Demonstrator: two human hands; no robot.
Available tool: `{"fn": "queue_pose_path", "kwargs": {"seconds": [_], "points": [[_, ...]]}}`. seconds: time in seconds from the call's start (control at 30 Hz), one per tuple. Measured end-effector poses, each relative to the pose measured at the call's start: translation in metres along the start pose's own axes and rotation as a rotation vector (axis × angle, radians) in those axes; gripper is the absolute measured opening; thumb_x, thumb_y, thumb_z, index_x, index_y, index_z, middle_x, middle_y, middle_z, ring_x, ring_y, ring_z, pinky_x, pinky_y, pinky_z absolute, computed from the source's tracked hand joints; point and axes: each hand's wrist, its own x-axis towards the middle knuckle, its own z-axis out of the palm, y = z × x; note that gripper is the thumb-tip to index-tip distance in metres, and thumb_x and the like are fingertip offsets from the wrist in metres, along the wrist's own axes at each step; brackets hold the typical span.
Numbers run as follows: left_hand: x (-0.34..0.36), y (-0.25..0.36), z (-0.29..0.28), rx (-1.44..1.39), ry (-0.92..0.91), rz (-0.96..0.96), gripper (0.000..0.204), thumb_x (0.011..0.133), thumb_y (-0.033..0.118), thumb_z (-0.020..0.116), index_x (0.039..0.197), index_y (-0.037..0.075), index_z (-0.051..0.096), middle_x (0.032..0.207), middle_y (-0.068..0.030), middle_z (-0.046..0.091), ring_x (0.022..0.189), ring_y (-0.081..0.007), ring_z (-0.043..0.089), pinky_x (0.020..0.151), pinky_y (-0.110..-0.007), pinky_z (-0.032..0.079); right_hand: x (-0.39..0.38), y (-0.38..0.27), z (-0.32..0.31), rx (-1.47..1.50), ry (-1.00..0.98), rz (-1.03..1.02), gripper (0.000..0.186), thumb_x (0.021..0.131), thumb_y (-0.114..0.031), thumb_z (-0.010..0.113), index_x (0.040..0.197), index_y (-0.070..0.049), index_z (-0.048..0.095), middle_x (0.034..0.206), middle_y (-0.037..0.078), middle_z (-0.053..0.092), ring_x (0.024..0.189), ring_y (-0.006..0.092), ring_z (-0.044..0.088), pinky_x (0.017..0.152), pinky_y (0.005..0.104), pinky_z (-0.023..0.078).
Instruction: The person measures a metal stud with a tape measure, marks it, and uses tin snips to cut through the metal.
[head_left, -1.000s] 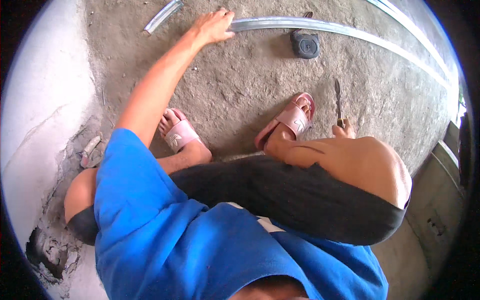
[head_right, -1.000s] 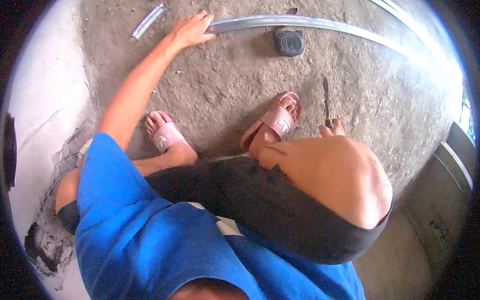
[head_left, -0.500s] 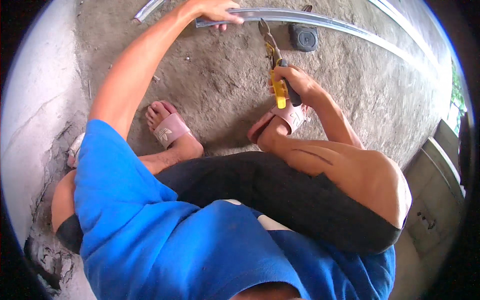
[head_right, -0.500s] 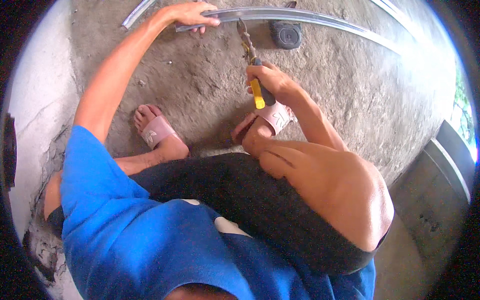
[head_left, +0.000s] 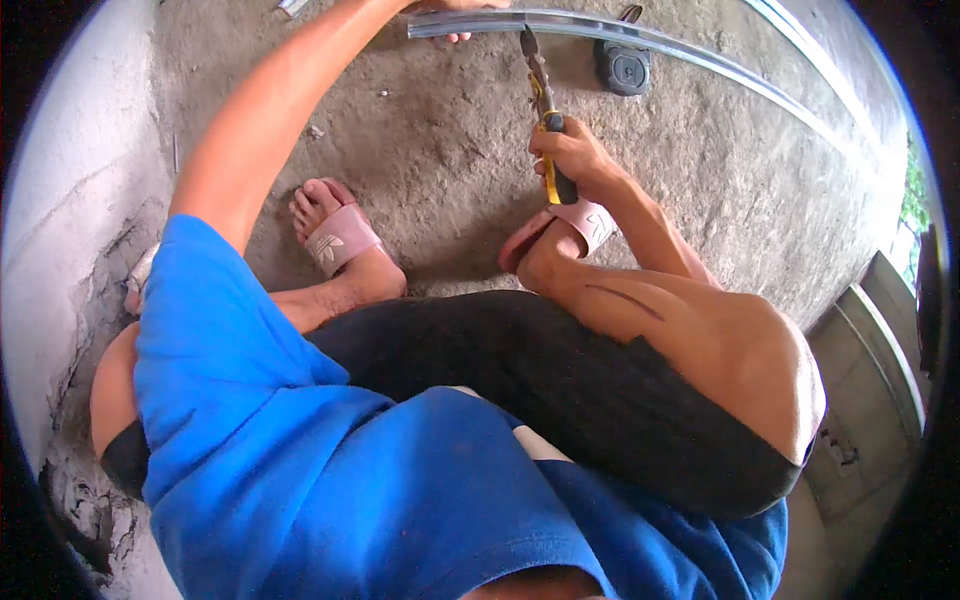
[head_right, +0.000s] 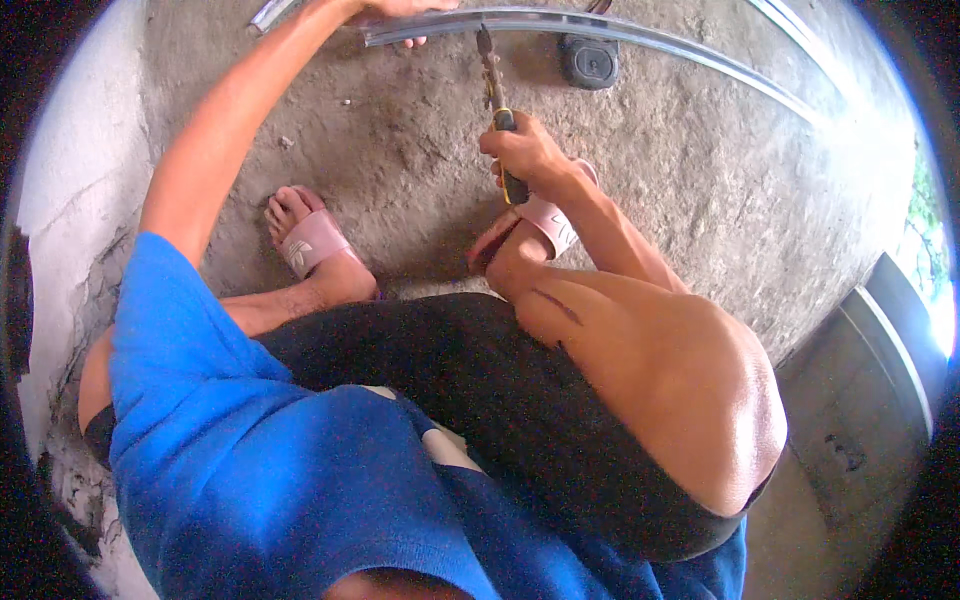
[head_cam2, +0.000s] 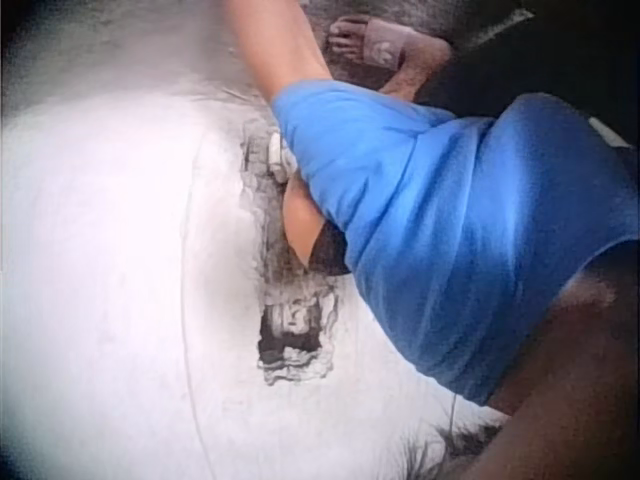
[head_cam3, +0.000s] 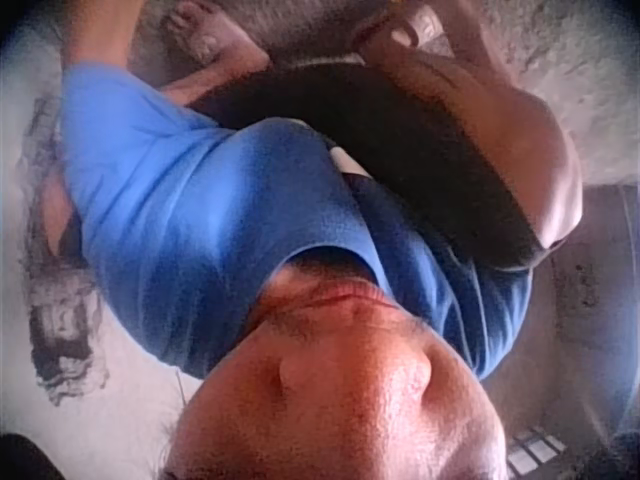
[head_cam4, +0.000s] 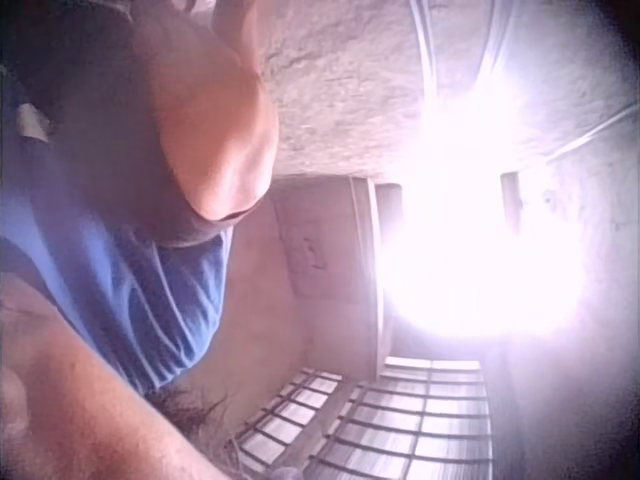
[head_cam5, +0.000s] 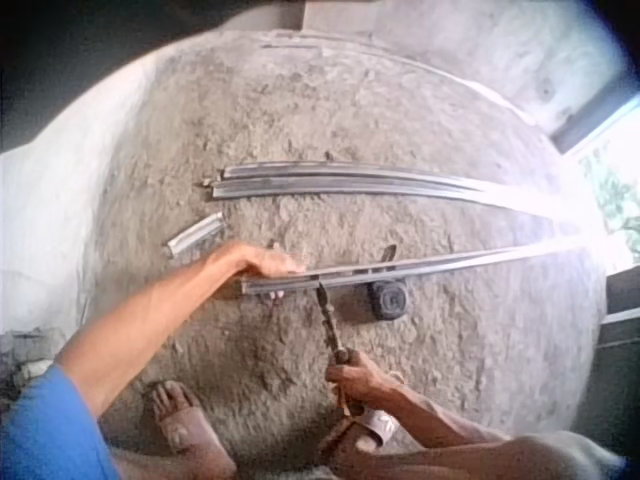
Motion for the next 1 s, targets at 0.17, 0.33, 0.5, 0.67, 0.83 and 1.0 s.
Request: {"fn": "queue_pose_path", "kwargs": {"seconds": [0.17, 0.33, 0.5, 0.67, 0.83, 1.0], "points": [[0.006, -0.009, -0.003, -0.149, -0.019, -0.058, 0.048, 0.105, 0.044, 0.05, 0.133, 0.007, 0.064, 0.132, -0.0142, 0.061, 0.119, -0.0249, 0.057, 0.097, -0.048, 0.047, 0.004, 0.01, 0.007, -0.055, 0.052, 0.015, 0.019, 0.087, -0.022, 0.067, 0.092, -0.004, 0.061, 0.073, 0.004, 0.058, 0.059, 0.0138, 0.058, 0.052, 0.0316, 0.048], [0.004, -0.022, -0.008, -0.384, -0.087, 0.016, 0.036, 0.101, 0.035, 0.064, 0.119, 0.005, 0.074, 0.106, -0.0086, 0.075, 0.097, -0.017, 0.066, 0.085, -0.038, 0.054, -0.006, 0.005, 0.008, -0.175, 0.134, -0.014, 0.021, 0.086, -0.024, 0.067, 0.092, -0.004, 0.062, 0.072, 0.004, 0.059, 0.058, 0.0138, 0.057, 0.053, 0.0317, 0.049], [-0.013, -0.021, -0.004, -0.423, -0.035, 0.085, 0.045, 0.101, 0.04, 0.064, 0.127, 0.004, 0.069, 0.112, -0.0081, 0.073, 0.098, -0.016, 0.064, 0.083, -0.039, 0.055, -0.007, 0.002, 0.008, -0.113, 0.137, -0.019, 0.021, 0.086, -0.024, 0.066, 0.088, -0.004, 0.062, 0.071, 0.005, 0.06, 0.058, 0.0144, 0.057, 0.053, 0.0321, 0.049], [-0.015, -0.005, 0.019, -0.246, 0.117, 0.131, 0.052, 0.107, 0.044, 0.05, 0.133, 0.001, 0.064, 0.109, -0.0097, 0.071, 0.096, -0.0169, 0.063, 0.077, -0.039, 0.055, 0.006, 0.017, 0.004, -0.167, 0.197, -0.059, 0.021, 0.084, -0.023, 0.066, 0.079, -0.004, 0.061, 0.068, 0.004, 0.059, 0.059, 0.0148, 0.056, 0.055, 0.0319, 0.045], [-0.021, 0.018, 0.026, 0.051, 0.102, 0.057, 0.053, 0.109, 0.046, 0.04, 0.111, 0.002, 0.07, 0.083, -0.0091, 0.067, 0.074, -0.0234, 0.062, 0.065, -0.04, 0.052, 0.005, 0.022, 0.005, -0.314, 0.327, -0.005, 0.033, 0.076, -0.031, 0.071, 0.09, -0.002, 0.072, 0.082, 0.014, 0.071, 0.075, 0.0257, 0.068, 0.073, 0.0419, 0.053], [-0.064, 0.059, 0.024, -0.019, 0.201, 0.054, 0.059, 0.107, 0.052, 0.038, 0.105, 0.002, 0.07, 0.08, -0.0134, 0.066, 0.076, -0.0254, 0.065, 0.064, -0.044, 0.052, -0.005, 0.006, 0.026, -0.289, 0.442, 0.07, 0.047, 0.078, -0.044, 0.074, 0.093, 0.001, 0.072, 0.081, 0.016, 0.072, 0.078, 0.0285, 0.069, 0.076, 0.0435, 0.053]]}}
